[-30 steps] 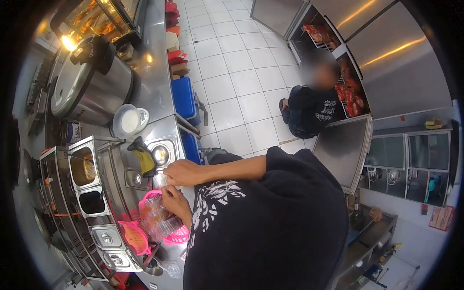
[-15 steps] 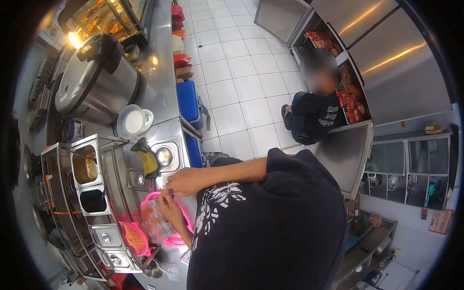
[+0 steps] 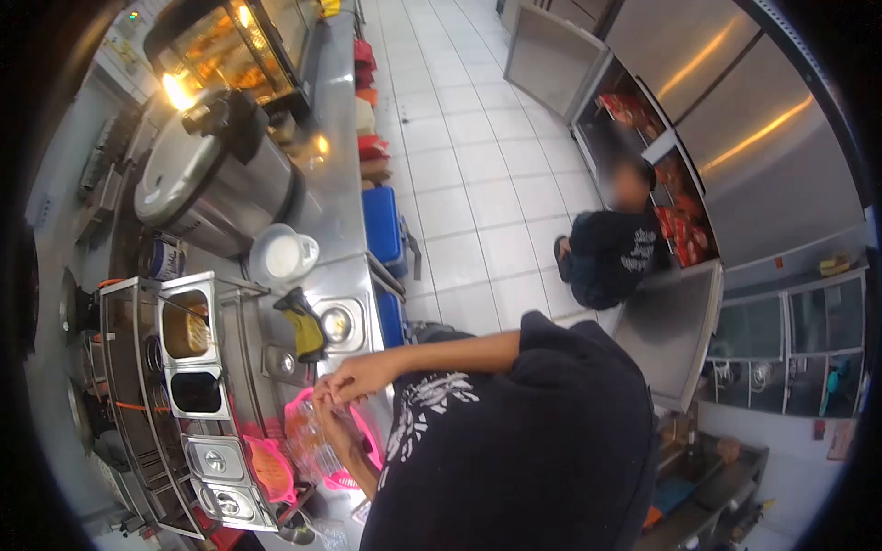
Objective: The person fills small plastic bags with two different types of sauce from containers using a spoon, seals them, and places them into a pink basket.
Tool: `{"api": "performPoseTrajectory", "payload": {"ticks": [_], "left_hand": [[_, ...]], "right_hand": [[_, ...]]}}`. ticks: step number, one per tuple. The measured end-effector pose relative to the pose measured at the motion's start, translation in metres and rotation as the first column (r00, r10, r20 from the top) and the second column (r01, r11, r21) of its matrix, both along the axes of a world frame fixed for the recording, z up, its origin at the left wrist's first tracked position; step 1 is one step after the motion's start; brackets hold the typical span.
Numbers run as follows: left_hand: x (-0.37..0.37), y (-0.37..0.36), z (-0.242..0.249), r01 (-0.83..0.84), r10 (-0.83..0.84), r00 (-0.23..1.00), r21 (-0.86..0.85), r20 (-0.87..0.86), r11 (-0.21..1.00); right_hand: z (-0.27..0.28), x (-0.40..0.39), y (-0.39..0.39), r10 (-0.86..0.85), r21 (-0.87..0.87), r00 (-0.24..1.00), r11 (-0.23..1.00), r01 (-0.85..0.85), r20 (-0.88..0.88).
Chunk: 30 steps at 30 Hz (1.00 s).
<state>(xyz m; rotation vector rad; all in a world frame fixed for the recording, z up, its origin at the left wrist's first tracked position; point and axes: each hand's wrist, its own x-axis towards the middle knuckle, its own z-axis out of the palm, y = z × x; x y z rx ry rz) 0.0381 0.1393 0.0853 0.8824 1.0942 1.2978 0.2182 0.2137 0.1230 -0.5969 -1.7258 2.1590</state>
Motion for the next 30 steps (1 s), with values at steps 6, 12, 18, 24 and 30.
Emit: {"api": "performPoseTrajectory", "payload": {"ticks": [6,12,18,24,30], "left_hand": [[0.005,0.007,0.010,-0.017,0.011,0.996,0.071,0.084,0.997],[0.012,0.004,0.018,0.039,-0.040,0.999,-0.082,-0.009,0.996],[0.008,0.005,0.004,-0.037,0.011,0.966,0.096,0.259,0.995],[0.020,0.003,0.006,-0.038,-0.057,0.847,0.167,0.529,0.985],[0.025,-0.007,-0.005,-0.091,0.160,0.858,-0.163,0.488,0.982]], "right_hand": [[0.006,0.002,0.002,-0.043,-0.152,0.999,0.988,0.040,-0.014],[0.022,0.001,0.006,-0.130,-0.248,0.989,0.962,0.110,-0.065],[0.022,0.000,0.010,0.068,-0.115,0.997,0.991,-0.070,-0.021],[0.038,-0.002,0.018,0.026,0.212,0.997,0.977,-0.009,-0.077],[0.036,-0.009,0.021,0.021,0.440,0.994,0.898,0.030,-0.111]]}}
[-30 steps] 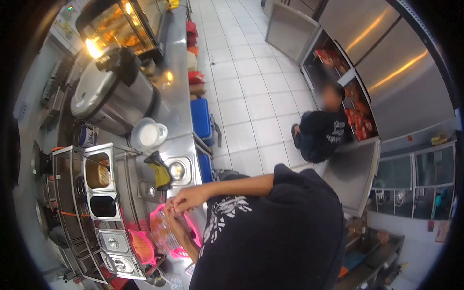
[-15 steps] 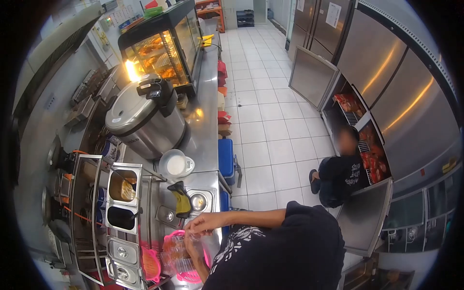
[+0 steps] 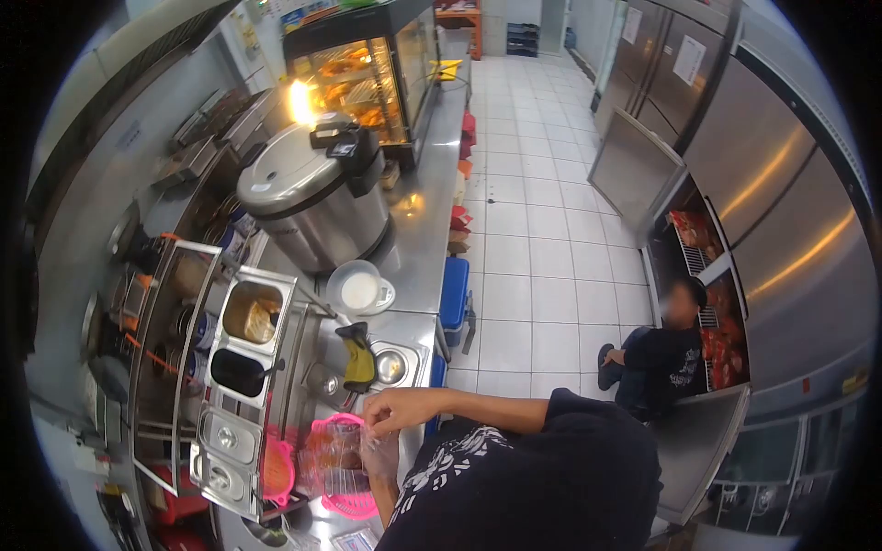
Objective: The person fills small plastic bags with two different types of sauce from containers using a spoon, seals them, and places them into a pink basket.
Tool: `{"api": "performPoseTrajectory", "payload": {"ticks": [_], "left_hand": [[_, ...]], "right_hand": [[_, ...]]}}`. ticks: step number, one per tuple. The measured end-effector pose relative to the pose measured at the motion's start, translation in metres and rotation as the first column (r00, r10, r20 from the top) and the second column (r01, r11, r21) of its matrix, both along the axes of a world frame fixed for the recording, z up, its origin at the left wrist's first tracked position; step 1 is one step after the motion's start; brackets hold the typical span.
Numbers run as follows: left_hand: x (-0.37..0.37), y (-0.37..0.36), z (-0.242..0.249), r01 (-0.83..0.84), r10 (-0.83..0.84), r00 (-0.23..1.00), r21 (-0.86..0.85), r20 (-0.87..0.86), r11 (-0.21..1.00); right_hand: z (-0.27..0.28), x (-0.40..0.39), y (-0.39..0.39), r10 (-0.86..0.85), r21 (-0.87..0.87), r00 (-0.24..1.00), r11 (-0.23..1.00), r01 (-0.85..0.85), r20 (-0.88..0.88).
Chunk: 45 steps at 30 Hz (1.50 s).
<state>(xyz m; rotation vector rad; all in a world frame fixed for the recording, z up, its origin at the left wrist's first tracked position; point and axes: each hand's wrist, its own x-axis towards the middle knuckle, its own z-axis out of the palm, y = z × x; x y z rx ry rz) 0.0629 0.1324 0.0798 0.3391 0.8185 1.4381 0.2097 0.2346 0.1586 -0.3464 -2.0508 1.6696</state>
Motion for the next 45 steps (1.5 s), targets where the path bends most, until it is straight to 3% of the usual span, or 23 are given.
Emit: {"api": "performPoseTrajectory", "payload": {"ticks": [1,2,3,5,8,10,13,15,17,18,20,21,23,25,26,28,31,33,35,37,39,41,45], "left_hand": [[0.000,0.004,0.002,0.040,-0.044,0.998,0.062,0.050,0.997],[-0.003,0.005,0.002,0.021,-0.025,0.998,0.062,0.053,0.998],[-0.007,0.006,0.002,0.058,-0.068,0.996,0.177,0.051,0.983],[-0.010,0.006,0.004,0.084,-0.101,0.994,0.291,0.042,0.953],[-0.015,0.002,0.015,0.068,-0.068,0.998,0.185,-0.005,0.980],[-0.022,0.002,0.019,0.259,-0.241,0.956,0.095,-0.167,0.961],[-0.033,-0.001,0.017,0.379,-0.380,0.893,-0.050,-0.240,0.924],[-0.035,-0.002,0.026,0.378,-0.387,0.904,-0.082,-0.183,0.922],[-0.039,-0.002,0.030,0.363,-0.375,0.918,-0.113,-0.125,0.925],[-0.043,-0.005,0.029,0.470,-0.472,0.866,-0.054,-0.165,0.881],[-0.049,-0.011,0.038,0.648,-0.634,0.734,-0.029,-0.245,0.761],[-0.048,-0.009,0.040,0.596,-0.587,0.774,-0.040,-0.238,0.802],[-0.041,-0.007,0.039,0.833,-0.737,0.446,-0.066,-0.508,0.550],[-0.035,-0.012,0.049,0.757,-0.712,0.535,-0.115,-0.455,0.643],[-0.033,-0.012,0.053,0.724,-0.705,0.566,-0.152,-0.427,0.673],[-0.032,-0.016,0.050,0.675,-0.663,0.641,-0.128,-0.387,0.727],[-0.030,-0.018,0.047,0.609,-0.595,0.711,-0.094,-0.376,0.788],[-0.031,-0.021,0.045,0.455,-0.475,0.803,-0.143,-0.360,0.879],[-0.033,-0.021,0.045,0.397,-0.430,0.814,-0.166,-0.390,0.903],[-0.037,-0.022,0.046,0.303,-0.358,0.807,-0.190,-0.469,0.934],[-0.043,-0.026,0.044,0.249,-0.361,0.829,-0.296,-0.427,0.922],[-0.047,-0.029,0.021,0.101,-0.141,0.914,-0.122,-0.380,0.987],[-0.061,-0.030,0.027,0.005,-0.024,0.961,-0.069,-0.276,0.998]], "right_hand": [[0.010,0.002,-0.002,0.020,-0.003,1.000,1.000,-0.020,0.001],[0.022,0.007,-0.003,0.091,-0.202,0.989,0.977,-0.067,0.114],[0.030,0.009,-0.004,0.180,-0.395,0.960,0.915,-0.084,0.212],[0.024,0.006,-0.004,0.246,-0.399,0.937,0.908,-0.132,0.249],[0.020,0.001,-0.005,0.352,-0.394,0.901,0.888,-0.235,0.255],[0.014,-0.003,-0.005,0.401,-0.386,0.889,0.873,-0.298,0.221],[0.005,-0.006,-0.006,0.537,-0.428,0.806,0.807,-0.406,0.248],[0.009,-0.006,-0.009,0.583,-0.498,0.792,0.748,-0.439,0.178],[0.016,-0.006,-0.010,0.538,-0.502,0.810,0.780,-0.373,0.235],[0.018,-0.008,-0.009,0.500,-0.503,0.815,0.805,-0.313,0.294],[0.013,-0.009,-0.003,0.545,-0.416,0.759,0.820,-0.393,0.357],[0.008,-0.012,-0.002,0.556,-0.317,0.721,0.830,-0.458,0.414],[0.006,-0.014,-0.004,0.615,-0.359,0.680,0.787,-0.501,0.399],[0.026,-0.019,-0.001,0.515,-0.237,0.695,0.855,-0.462,0.502],[0.018,-0.020,-0.002,0.558,-0.249,0.665,0.826,-0.506,0.496],[0.001,-0.024,-0.006,0.433,-0.116,0.812,0.898,-0.423,0.391],[0.012,-0.035,0.001,0.406,-0.032,0.736,0.885,-0.465,0.542],[0.027,-0.045,0.006,0.430,-0.084,0.688,0.875,-0.476,0.585],[0.046,-0.056,0.014,0.398,-0.134,0.708,0.907,-0.400,0.583],[0.051,-0.066,0.036,0.333,-0.083,0.797,0.937,-0.339,0.504],[0.017,-0.087,0.060,0.024,-0.023,0.971,1.000,-0.019,0.236],[0.060,-0.114,0.065,-0.273,-0.137,0.894,0.931,0.339,0.355],[0.025,-0.166,0.083,-0.403,-0.167,0.885,0.880,0.445,0.234]]}}
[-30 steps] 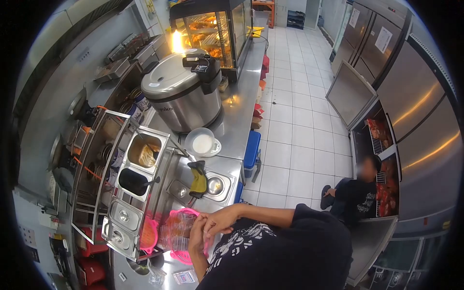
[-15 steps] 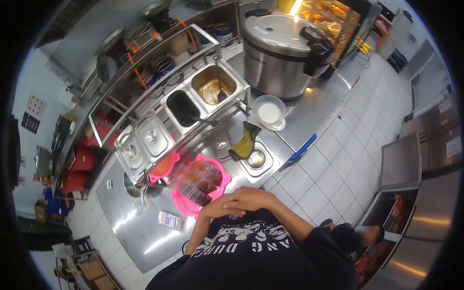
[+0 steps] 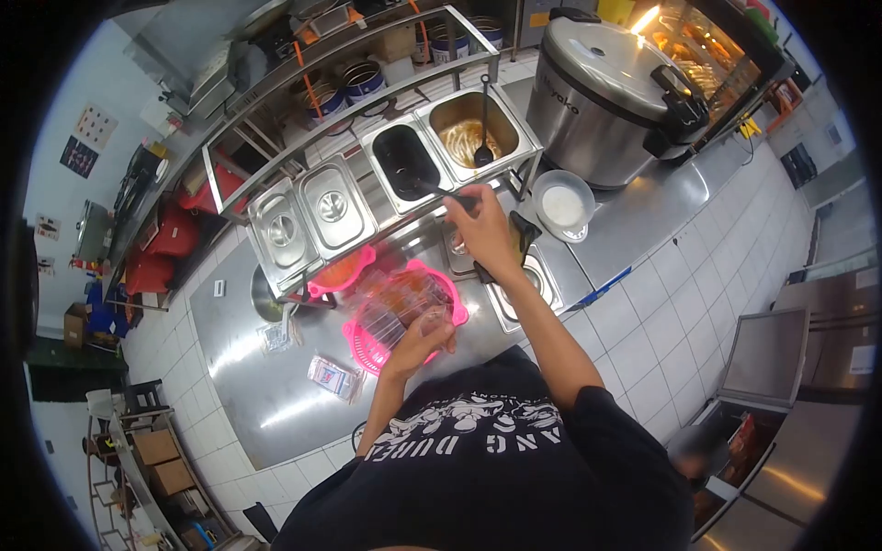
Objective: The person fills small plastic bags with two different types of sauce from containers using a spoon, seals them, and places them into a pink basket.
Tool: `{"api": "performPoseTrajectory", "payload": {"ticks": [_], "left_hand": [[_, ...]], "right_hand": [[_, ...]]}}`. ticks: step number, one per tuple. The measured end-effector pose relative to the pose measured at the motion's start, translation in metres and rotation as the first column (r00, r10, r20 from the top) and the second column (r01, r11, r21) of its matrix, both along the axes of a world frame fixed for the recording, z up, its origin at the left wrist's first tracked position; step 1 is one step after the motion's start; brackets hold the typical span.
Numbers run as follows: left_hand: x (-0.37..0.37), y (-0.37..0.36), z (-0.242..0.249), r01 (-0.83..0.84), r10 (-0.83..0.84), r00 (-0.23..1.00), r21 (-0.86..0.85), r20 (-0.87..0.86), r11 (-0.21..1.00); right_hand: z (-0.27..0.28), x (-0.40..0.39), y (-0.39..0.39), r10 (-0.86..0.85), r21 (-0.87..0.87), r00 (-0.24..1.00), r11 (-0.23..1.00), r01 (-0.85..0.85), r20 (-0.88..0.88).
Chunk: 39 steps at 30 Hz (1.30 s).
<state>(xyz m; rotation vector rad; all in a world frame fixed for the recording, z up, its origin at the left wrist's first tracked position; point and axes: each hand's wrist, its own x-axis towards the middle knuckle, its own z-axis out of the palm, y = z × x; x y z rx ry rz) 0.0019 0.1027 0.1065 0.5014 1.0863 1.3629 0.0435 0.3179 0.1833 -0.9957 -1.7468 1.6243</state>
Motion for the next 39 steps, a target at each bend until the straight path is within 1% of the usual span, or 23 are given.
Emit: {"api": "performPoseTrajectory", "payload": {"ticks": [3,5,6,8,9,10,12,14,16,17,19,21,22,24,25,27,28,30,31,33,36,37,39], "left_hand": [[-0.007,-0.006,0.000,-0.063,0.062,0.995,0.006,0.075,0.998],[-0.008,-0.012,-0.004,-0.103,0.096,0.984,0.035,0.149,0.994],[-0.009,-0.014,-0.006,-0.134,0.117,0.969,0.064,0.219,0.989],[-0.008,-0.016,-0.007,-0.153,0.134,0.954,0.050,0.269,0.987],[-0.008,-0.017,-0.007,-0.164,0.146,0.937,0.030,0.317,0.986],[-0.008,-0.018,-0.008,-0.167,0.149,0.936,0.031,0.318,0.985],[-0.008,-0.017,-0.012,-0.163,0.133,0.924,0.057,0.358,0.985],[-0.008,-0.013,-0.016,-0.175,0.138,0.920,0.069,0.367,0.982],[-0.008,-0.013,-0.016,-0.180,0.142,0.917,0.070,0.372,0.981],[-0.008,-0.011,-0.016,-0.201,0.161,0.920,0.079,0.358,0.976],[-0.011,-0.008,-0.018,-0.229,0.186,0.920,0.088,0.344,0.969],[-0.014,-0.003,-0.024,-0.329,0.313,0.938,0.099,0.148,0.939],[-0.015,-0.002,-0.015,-0.327,0.311,0.939,0.099,0.147,0.940],[-0.018,0.001,0.008,-0.370,0.367,0.916,0.007,-0.163,0.929],[-0.020,0.004,0.015,-0.372,0.368,0.916,0.006,-0.161,0.928],[-0.026,0.009,0.028,-0.457,0.474,0.864,0.130,-0.173,0.880],[-0.030,0.011,0.033,-0.457,0.474,0.863,0.129,-0.176,0.880],[-0.036,0.015,0.043,-0.546,0.562,0.807,0.132,-0.182,0.827],[-0.040,0.017,0.046,-0.548,0.564,0.806,0.133,-0.182,0.826],[-0.046,0.019,0.052,-0.577,0.608,0.771,0.198,-0.189,0.793],[-0.050,0.026,0.061,-0.614,0.659,0.735,0.257,-0.158,0.746],[-0.053,0.029,0.061,-0.616,0.661,0.734,0.258,-0.155,0.744],[-0.057,0.034,0.060,-0.629,0.662,0.748,0.261,-0.056,0.733]], "right_hand": [[-0.018,-0.037,0.034,0.043,0.080,0.999,0.996,-0.040,-0.033],[-0.013,-0.059,0.052,-0.062,0.502,0.980,0.852,0.151,-0.189],[-0.004,-0.064,0.054,-0.056,0.503,0.980,0.852,0.146,-0.189],[0.023,-0.068,0.055,0.001,0.806,0.997,0.588,0.066,-0.083],[0.027,-0.068,0.055,0.074,0.722,0.994,0.683,-0.109,0.080],[0.032,-0.067,0.056,0.077,0.723,0.994,0.682,-0.112,0.081],[0.040,-0.066,0.061,0.344,0.682,0.938,0.676,-0.278,0.042],[0.039,-0.068,0.062,0.353,0.669,0.936,0.693,-0.268,0.008],[0.032,-0.070,0.064,0.403,0.686,0.911,0.639,-0.348,0.087],[0.030,-0.067,0.067,0.362,0.744,0.930,0.603,-0.287,0.066],[0.028,-0.052,0.068,0.321,0.745,0.946,0.619,-0.249,0.050],[0.017,-0.038,0.071,0.274,0.726,0.961,0.652,-0.220,0.044],[0.011,-0.032,0.066,0.271,0.725,0.962,0.653,-0.217,0.044],[0.002,-0.023,0.060,0.199,0.516,0.980,0.837,-0.181,0.021],[-0.003,-0.022,0.059,0.200,0.516,0.979,0.837,-0.183,0.022],[-0.014,-0.020,0.056,0.086,0.231,0.986,0.972,-0.051,-0.144],[-0.018,-0.020,0.055,0.086,0.229,0.986,0.972,-0.051,-0.146],[-0.023,-0.019,0.055,-0.028,-0.004,0.948,1.000,0.028,-0.318],[-0.025,-0.018,0.055,-0.025,-0.003,0.948,1.000,0.025,-0.318],[-0.031,-0.014,0.055,-0.164,-0.201,0.912,0.975,0.092,-0.376],[-0.043,-0.006,0.056,-0.246,-0.359,0.864,0.930,0.082,-0.439],[-0.047,-0.004,0.057,-0.242,-0.357,0.866,0.931,0.080,-0.438],[-0.053,-0.001,0.057,-0.283,-0.466,0.836,0.884,0.037,-0.471]]}}
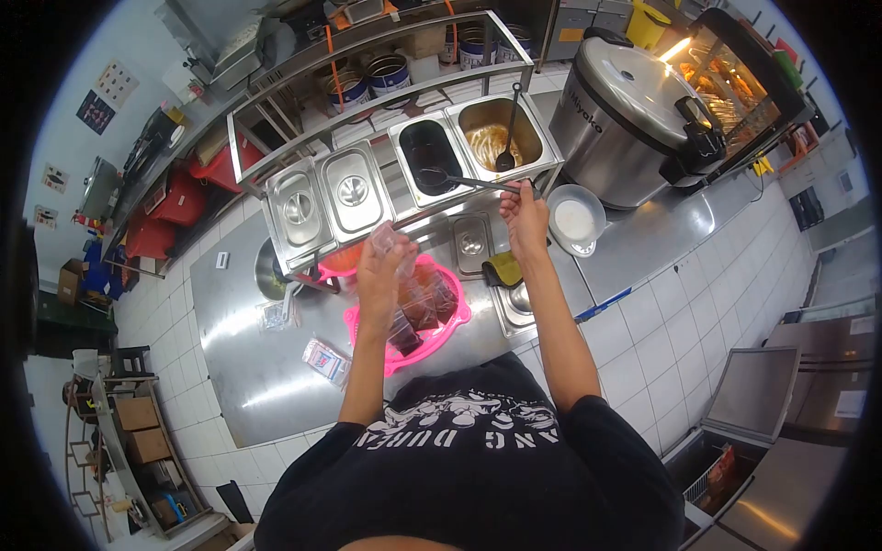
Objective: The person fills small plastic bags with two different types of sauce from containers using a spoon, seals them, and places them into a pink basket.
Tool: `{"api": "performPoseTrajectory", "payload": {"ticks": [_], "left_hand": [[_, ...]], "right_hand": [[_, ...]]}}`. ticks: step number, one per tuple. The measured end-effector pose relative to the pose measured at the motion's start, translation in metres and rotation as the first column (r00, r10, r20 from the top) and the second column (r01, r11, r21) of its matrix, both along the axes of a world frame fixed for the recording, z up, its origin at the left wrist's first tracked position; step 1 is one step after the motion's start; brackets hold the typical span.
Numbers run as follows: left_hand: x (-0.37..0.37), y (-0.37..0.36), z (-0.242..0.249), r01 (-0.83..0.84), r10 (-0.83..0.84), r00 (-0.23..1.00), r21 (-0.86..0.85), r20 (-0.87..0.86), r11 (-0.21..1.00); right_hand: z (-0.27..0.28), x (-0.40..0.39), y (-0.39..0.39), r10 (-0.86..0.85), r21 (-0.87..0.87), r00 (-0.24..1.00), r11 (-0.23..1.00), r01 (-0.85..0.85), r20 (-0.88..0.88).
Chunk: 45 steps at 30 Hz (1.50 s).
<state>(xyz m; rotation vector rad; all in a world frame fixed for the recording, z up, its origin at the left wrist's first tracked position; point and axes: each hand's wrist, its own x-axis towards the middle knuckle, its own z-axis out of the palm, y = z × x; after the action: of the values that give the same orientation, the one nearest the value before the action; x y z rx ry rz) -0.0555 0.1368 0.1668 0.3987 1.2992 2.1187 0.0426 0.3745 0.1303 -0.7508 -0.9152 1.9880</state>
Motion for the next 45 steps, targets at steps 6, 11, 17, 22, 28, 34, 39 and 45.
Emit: {"api": "performPoseTrajectory", "payload": {"ticks": [6,11,17,22,28,34,39,45], "left_hand": [[-0.013,0.011,0.006,0.133,-0.164,0.978,0.218,0.127,0.967],[-0.023,0.020,0.006,0.142,-0.200,0.969,0.340,0.143,0.930],[-0.028,0.025,0.014,0.133,-0.214,0.963,0.402,0.164,0.906],[-0.026,0.026,0.024,0.090,-0.101,0.995,0.297,0.023,0.951],[-0.035,0.032,0.026,-0.070,0.061,0.887,-0.004,-0.457,0.998],[-0.047,0.043,0.030,-0.186,0.106,0.879,-0.129,-0.466,0.974],[-0.052,0.052,0.034,-0.142,0.066,0.904,-0.151,-0.422,0.978],[-0.051,0.061,0.024,-0.100,0.099,0.943,0.012,-0.317,0.995]], "right_hand": [[-0.001,0.006,-0.003,-0.039,-0.095,0.997,0.995,0.033,-0.061],[-0.003,0.012,-0.002,-0.041,-0.093,0.998,0.995,0.037,-0.052],[0.003,0.016,0.000,-0.059,-0.086,0.996,0.995,0.053,-0.068],[0.001,0.019,-0.001,-0.066,-0.096,0.996,0.994,0.061,-0.054],[0.010,0.019,0.001,-0.077,-0.068,0.995,0.995,0.072,-0.070],[0.009,0.022,0.000,-0.070,-0.062,0.996,0.996,0.067,-0.050],[0.024,0.022,0.005,-0.101,-0.047,0.993,0.994,0.098,-0.065],[0.009,0.025,0.002,-0.087,-0.080,0.995,0.993,0.082,-0.054]]}}
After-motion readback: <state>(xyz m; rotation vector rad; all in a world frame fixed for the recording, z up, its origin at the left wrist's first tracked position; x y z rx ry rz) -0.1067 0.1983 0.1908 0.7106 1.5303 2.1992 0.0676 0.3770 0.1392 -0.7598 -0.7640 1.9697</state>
